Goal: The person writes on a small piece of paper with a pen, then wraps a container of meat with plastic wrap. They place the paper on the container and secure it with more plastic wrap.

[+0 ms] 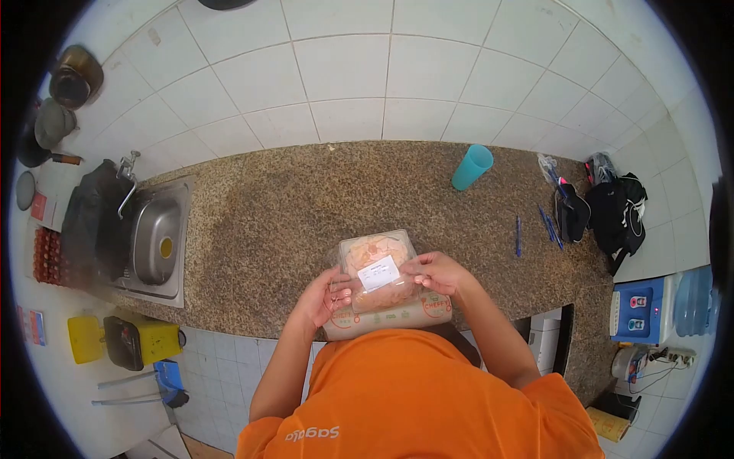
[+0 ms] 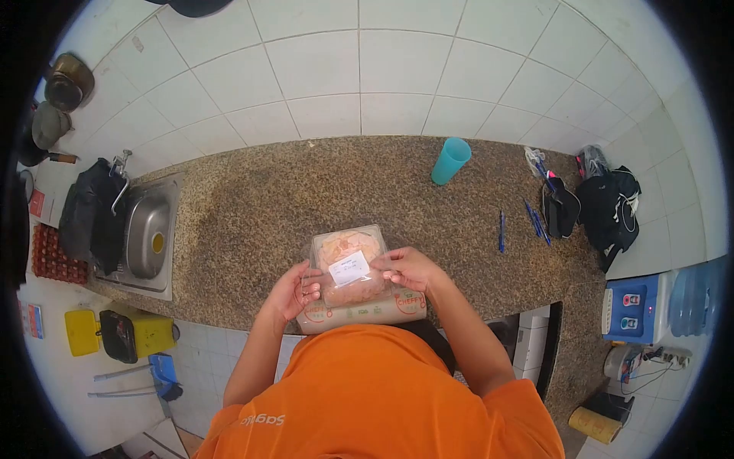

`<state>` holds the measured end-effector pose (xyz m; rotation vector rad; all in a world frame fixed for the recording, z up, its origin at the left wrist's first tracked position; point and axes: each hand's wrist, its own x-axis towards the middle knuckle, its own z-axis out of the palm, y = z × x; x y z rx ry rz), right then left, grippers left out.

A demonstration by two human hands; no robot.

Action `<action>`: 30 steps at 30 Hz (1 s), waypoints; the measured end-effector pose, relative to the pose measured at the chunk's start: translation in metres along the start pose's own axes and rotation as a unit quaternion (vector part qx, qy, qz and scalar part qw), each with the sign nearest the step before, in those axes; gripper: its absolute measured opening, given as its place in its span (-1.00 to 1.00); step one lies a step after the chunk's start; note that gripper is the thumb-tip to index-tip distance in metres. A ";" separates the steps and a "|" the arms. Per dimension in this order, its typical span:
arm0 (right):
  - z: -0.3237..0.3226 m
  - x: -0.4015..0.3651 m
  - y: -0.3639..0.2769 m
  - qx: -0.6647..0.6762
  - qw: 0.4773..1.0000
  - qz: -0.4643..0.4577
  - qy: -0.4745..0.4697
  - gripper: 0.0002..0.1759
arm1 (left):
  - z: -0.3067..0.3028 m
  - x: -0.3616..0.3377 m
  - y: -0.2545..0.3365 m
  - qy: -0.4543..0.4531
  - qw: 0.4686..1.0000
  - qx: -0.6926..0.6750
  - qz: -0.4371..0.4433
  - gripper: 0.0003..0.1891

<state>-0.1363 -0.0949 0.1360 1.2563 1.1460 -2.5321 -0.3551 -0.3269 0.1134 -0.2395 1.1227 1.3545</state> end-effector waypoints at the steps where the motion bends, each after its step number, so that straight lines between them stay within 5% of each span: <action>1: 0.003 0.000 -0.004 -0.035 0.999 -0.002 0.003 -0.81 | 0.006 -0.003 0.001 0.006 1.000 0.002 0.002 -0.50; 12: 0.014 0.012 -0.007 -0.197 0.980 -0.023 0.035 -0.75 | 0.010 -0.005 0.007 -0.011 1.000 0.017 0.015 -0.40; 21: 0.008 0.010 0.000 -0.151 0.988 -0.036 0.020 -0.76 | 0.006 -0.001 0.004 -0.040 0.999 0.008 0.030 -0.53; 30: -0.005 -0.011 0.005 0.015 0.997 -0.011 0.073 -0.71 | 0.010 -0.006 -0.011 0.057 0.989 0.065 0.123 -0.80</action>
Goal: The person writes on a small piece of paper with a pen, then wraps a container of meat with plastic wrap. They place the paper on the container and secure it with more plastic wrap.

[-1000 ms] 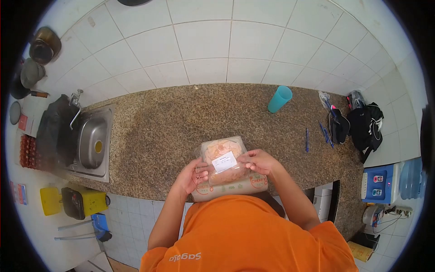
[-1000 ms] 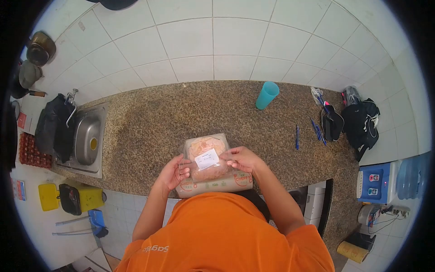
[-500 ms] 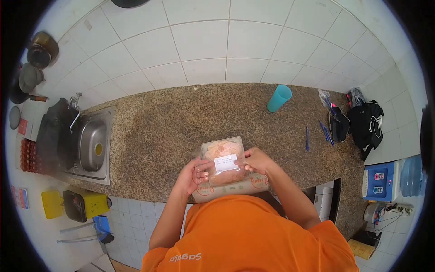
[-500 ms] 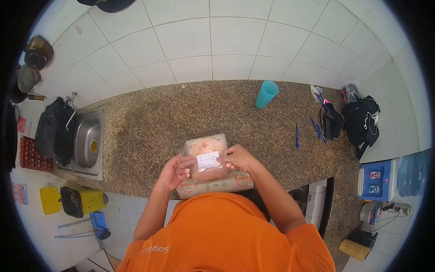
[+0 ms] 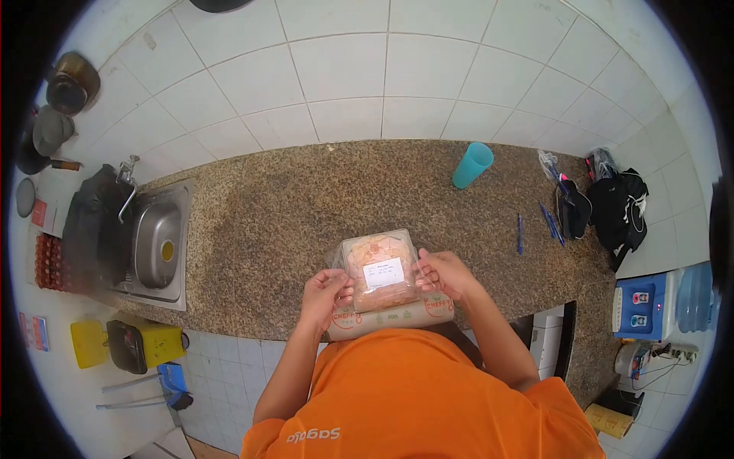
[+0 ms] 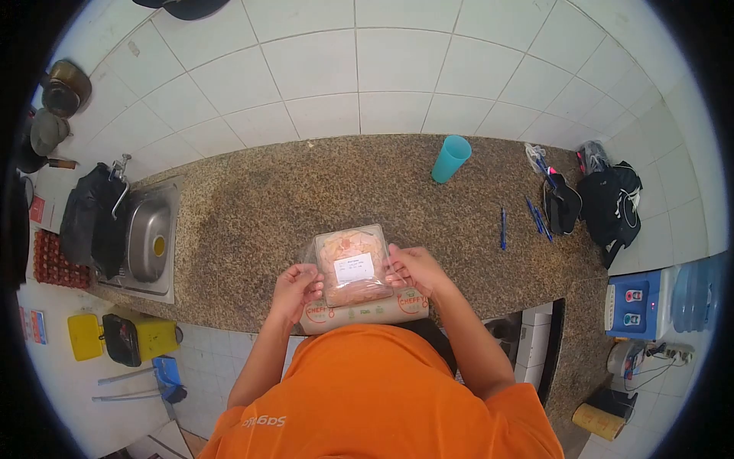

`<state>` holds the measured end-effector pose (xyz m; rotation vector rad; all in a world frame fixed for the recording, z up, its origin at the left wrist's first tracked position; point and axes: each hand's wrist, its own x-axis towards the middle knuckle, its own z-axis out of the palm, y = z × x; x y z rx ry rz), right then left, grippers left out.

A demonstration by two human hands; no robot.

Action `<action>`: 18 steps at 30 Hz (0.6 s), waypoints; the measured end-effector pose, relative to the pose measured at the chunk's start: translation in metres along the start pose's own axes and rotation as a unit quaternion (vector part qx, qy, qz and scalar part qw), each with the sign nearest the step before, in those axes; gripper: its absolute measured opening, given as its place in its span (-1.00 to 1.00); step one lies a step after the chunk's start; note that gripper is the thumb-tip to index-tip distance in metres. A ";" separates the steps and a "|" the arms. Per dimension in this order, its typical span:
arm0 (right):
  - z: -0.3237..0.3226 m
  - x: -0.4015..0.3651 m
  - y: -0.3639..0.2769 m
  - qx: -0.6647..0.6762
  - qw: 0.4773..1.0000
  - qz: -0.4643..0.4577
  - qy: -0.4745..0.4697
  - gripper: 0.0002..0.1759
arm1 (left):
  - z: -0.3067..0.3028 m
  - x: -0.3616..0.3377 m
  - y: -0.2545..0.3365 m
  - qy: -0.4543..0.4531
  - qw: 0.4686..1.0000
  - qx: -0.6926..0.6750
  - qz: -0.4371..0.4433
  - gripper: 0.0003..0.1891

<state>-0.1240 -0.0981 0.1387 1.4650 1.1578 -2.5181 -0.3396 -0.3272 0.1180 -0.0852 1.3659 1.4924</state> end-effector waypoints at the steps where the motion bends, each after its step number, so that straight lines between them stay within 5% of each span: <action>1: -0.002 0.000 0.004 -0.045 0.998 -0.034 0.007 -0.74 | 0.001 -0.001 -0.001 0.008 1.000 0.001 0.010 -0.77; 6: -0.009 0.003 0.027 -0.028 0.995 -0.091 0.012 -0.85 | 0.005 -0.005 -0.006 0.031 0.998 0.005 0.048 -0.66; 8: -0.015 0.006 0.043 0.104 0.990 -0.094 0.012 -0.89 | 0.007 -0.010 -0.009 0.057 0.993 0.025 0.098 -0.60; 12: -0.020 0.020 0.066 0.144 0.983 -0.108 0.033 -0.91 | -0.013 0.024 -0.050 0.071 0.988 0.040 0.134 -0.74; 14: -0.016 0.030 0.074 0.032 0.980 -0.155 0.122 -0.95 | -0.015 0.033 -0.056 0.059 0.978 0.153 0.129 -0.84; 18: -0.014 0.024 0.052 -0.134 0.962 -0.177 0.156 -0.91 | -0.013 0.022 -0.019 0.042 0.939 0.328 0.091 -0.82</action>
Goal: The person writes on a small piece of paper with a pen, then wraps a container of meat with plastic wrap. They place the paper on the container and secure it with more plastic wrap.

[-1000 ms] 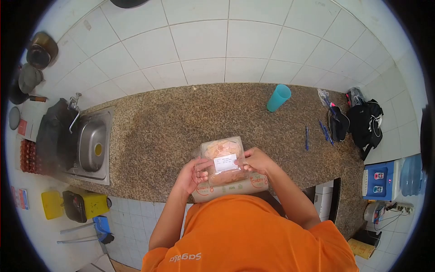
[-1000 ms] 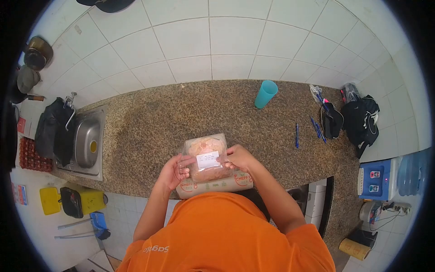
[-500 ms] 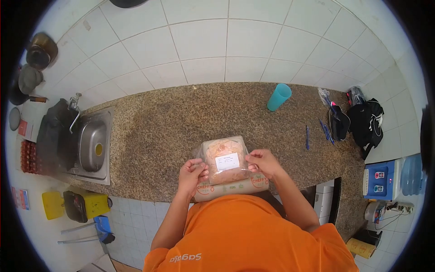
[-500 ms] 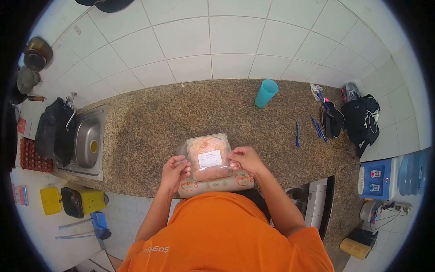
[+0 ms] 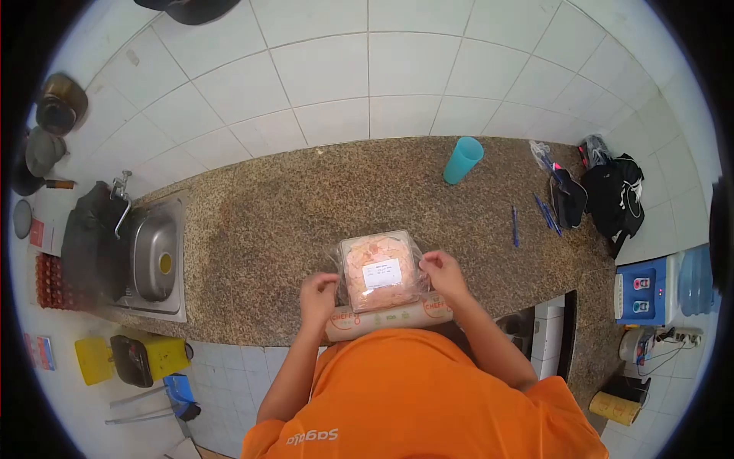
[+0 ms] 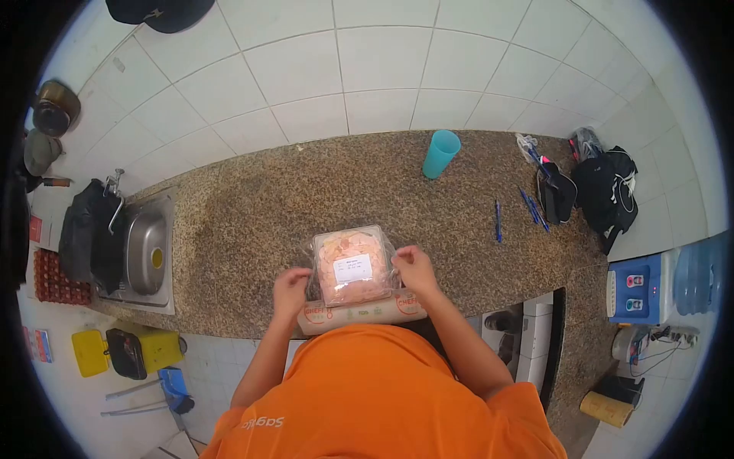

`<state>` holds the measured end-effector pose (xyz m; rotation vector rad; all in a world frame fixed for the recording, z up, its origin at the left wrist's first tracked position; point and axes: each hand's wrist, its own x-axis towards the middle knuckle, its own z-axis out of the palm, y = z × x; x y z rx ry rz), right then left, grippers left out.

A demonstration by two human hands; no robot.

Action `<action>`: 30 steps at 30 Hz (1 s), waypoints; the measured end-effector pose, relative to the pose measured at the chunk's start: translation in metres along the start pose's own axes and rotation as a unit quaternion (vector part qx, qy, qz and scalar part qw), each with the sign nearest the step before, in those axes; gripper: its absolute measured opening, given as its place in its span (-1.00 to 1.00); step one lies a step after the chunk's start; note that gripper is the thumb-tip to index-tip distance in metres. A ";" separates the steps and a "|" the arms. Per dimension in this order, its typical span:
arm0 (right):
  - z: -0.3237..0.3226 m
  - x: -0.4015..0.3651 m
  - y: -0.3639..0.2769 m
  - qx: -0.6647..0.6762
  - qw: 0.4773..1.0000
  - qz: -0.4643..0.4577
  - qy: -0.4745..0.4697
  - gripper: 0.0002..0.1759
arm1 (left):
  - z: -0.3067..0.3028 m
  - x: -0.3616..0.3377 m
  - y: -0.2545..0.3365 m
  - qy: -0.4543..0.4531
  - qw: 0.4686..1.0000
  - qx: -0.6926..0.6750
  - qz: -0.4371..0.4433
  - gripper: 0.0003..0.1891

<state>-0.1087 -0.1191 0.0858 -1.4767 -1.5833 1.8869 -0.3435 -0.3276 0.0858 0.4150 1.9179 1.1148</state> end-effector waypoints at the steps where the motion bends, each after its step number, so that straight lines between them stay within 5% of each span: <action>1: -0.001 0.003 -0.001 0.013 0.997 -0.054 0.058 -0.85 | -0.003 0.000 0.001 0.139 0.976 0.092 0.137 -0.74; 2: -0.002 0.006 -0.002 0.026 0.987 -0.106 0.116 -0.79 | -0.004 -0.002 0.001 0.271 0.907 0.179 0.267 -0.64; 3: 0.002 0.006 -0.009 0.027 0.987 -0.104 0.118 -0.79 | -0.002 -0.006 0.015 0.268 0.908 0.179 0.266 -0.64; 5: 0.022 0.002 -0.029 -0.027 0.934 -0.325 0.147 -0.59 | 0.011 -0.015 0.059 0.188 0.918 0.069 0.342 -0.54; 9: 0.057 0.015 -0.024 -0.144 0.930 -0.328 0.077 -0.41 | 0.060 0.021 0.041 0.139 0.942 0.032 0.305 -0.47; 11: 0.062 0.034 -0.002 -0.007 0.986 -0.167 0.015 -0.34 | 0.074 0.017 0.043 0.039 0.946 -0.312 0.075 -0.39; 15: 0.059 0.010 -0.019 0.132 0.989 -0.066 -0.029 -0.31 | 0.066 0.045 -0.013 -0.114 0.889 -0.437 -0.073 -0.31; 18: 0.052 0.010 0.000 0.169 0.984 0.034 -0.051 -0.30 | 0.068 0.043 -0.018 -0.024 0.957 -0.286 -0.035 -0.24; 19: 0.047 0.009 0.006 0.186 0.978 0.061 -0.074 -0.31 | 0.064 0.035 -0.019 0.001 0.991 -0.134 0.001 -0.22; 20: 0.043 0.009 0.012 0.203 0.971 0.089 -0.095 -0.31 | 0.061 0.029 -0.020 0.026 0.999 0.022 0.035 -0.17; 23: 0.040 -0.001 0.000 0.199 0.966 0.127 -0.104 -0.32 | 0.047 0.015 0.005 -0.008 0.979 0.200 -0.025 -0.16; 27: 0.038 0.002 0.005 0.156 0.976 0.123 -0.088 -0.30 | 0.031 0.010 0.021 -0.024 0.971 0.234 -0.040 -0.17; 29: 0.031 0.006 0.017 0.139 0.980 0.112 -0.091 -0.31 | 0.016 0.005 0.024 -0.138 0.967 0.206 -0.053 -0.28; 30: 0.027 0.003 0.015 0.124 0.980 0.115 -0.107 -0.31 | 0.013 0.005 0.013 -0.124 0.972 0.193 -0.061 -0.28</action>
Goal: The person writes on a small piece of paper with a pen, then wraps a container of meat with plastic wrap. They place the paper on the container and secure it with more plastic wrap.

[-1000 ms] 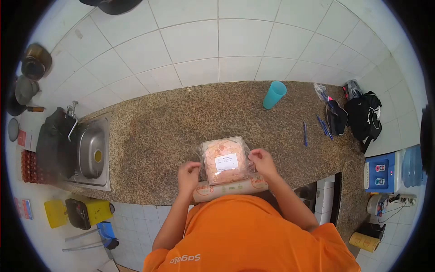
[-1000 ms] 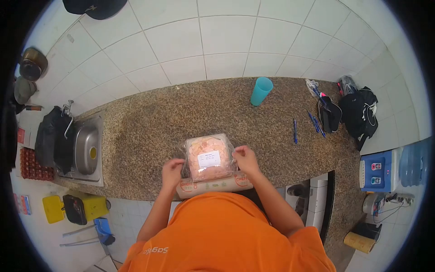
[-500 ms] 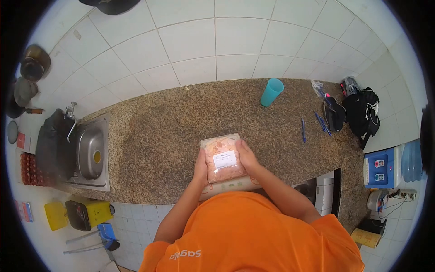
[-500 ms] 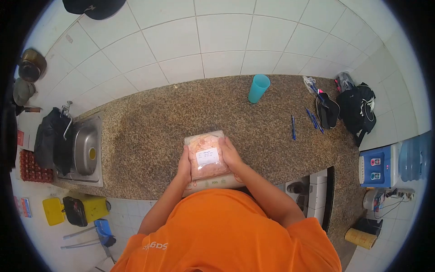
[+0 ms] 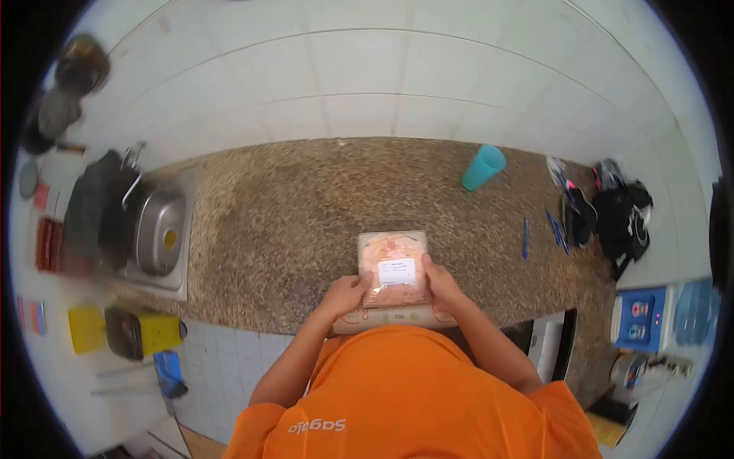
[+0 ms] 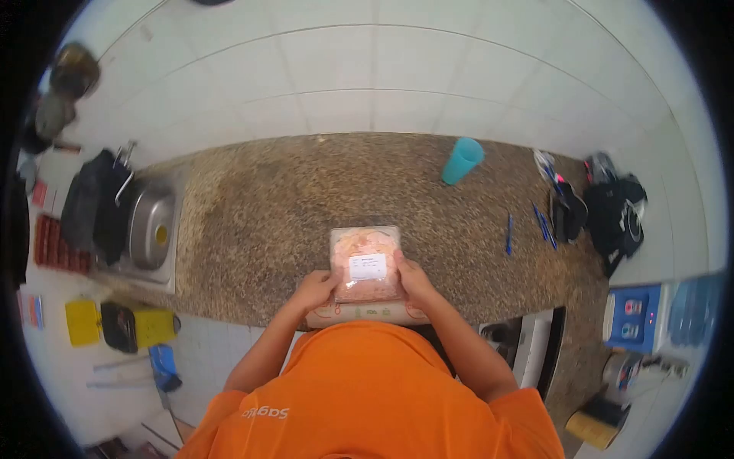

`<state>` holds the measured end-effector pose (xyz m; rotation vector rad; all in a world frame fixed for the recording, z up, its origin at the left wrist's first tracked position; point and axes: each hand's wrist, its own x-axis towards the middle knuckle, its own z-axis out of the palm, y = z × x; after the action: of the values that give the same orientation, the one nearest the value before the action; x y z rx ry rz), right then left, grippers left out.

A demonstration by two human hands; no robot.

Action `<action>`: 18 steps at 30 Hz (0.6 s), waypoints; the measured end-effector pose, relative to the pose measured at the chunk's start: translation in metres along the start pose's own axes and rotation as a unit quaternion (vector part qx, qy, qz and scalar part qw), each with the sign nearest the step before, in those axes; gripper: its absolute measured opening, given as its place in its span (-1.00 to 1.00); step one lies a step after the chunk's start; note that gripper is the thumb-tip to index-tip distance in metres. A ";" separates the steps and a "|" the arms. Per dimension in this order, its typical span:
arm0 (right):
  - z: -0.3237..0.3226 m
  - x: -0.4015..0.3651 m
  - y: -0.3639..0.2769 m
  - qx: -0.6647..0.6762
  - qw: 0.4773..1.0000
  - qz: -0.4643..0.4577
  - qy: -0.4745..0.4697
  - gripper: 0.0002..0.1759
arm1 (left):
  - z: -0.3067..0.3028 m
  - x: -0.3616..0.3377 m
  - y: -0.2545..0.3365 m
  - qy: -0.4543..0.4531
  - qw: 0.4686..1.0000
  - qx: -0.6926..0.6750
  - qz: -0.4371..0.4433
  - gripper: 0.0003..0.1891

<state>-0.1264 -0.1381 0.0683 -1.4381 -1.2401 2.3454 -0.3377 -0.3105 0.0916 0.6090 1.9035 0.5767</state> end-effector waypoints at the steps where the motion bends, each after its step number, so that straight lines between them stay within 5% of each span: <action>1: 0.000 -0.008 -0.008 -0.013 1.000 0.005 0.004 -0.32 | 0.003 0.003 -0.013 -0.035 0.997 -0.045 0.044 -0.35; 5: -0.035 0.005 -0.003 -0.137 0.987 0.014 -0.077 -0.36 | -0.009 -0.020 -0.024 -0.090 0.986 -0.087 0.110 -0.52; 6: -0.023 -0.015 -0.021 -0.178 0.983 0.018 -0.035 -0.33 | -0.015 -0.021 -0.028 -0.053 0.987 0.001 0.150 -0.59; 8: -0.016 -0.022 -0.026 -0.239 0.971 0.028 0.000 -0.29 | -0.030 -0.013 -0.041 -0.053 0.986 -0.056 0.151 -0.61; 10: -0.021 -0.015 -0.022 -0.120 0.991 0.037 0.035 -0.24 | -0.022 -0.001 -0.057 -0.065 0.979 -0.106 0.160 -0.61; 12: -0.021 -0.004 -0.030 -0.076 0.993 0.089 0.002 -0.18 | -0.001 0.022 -0.066 0.172 0.955 -0.164 0.180 -0.62; 13: -0.019 -0.002 -0.033 -0.012 0.991 0.132 -0.026 -0.11 | 0.004 0.032 -0.066 0.172 0.953 -0.179 0.175 -0.62; 15: -0.019 0.008 -0.024 0.013 0.988 0.139 -0.068 -0.06 | 0.010 0.048 -0.063 0.012 0.961 -0.203 0.186 -0.59; 18: -0.004 0.009 -0.022 -0.043 0.994 0.063 -0.073 -0.11 | -0.004 0.038 -0.039 -0.026 0.976 -0.189 0.106 -0.56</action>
<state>-0.1351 -0.1169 0.0769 -1.4332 -1.3371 2.5513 -0.3613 -0.3168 0.0426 0.5730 1.6318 1.0223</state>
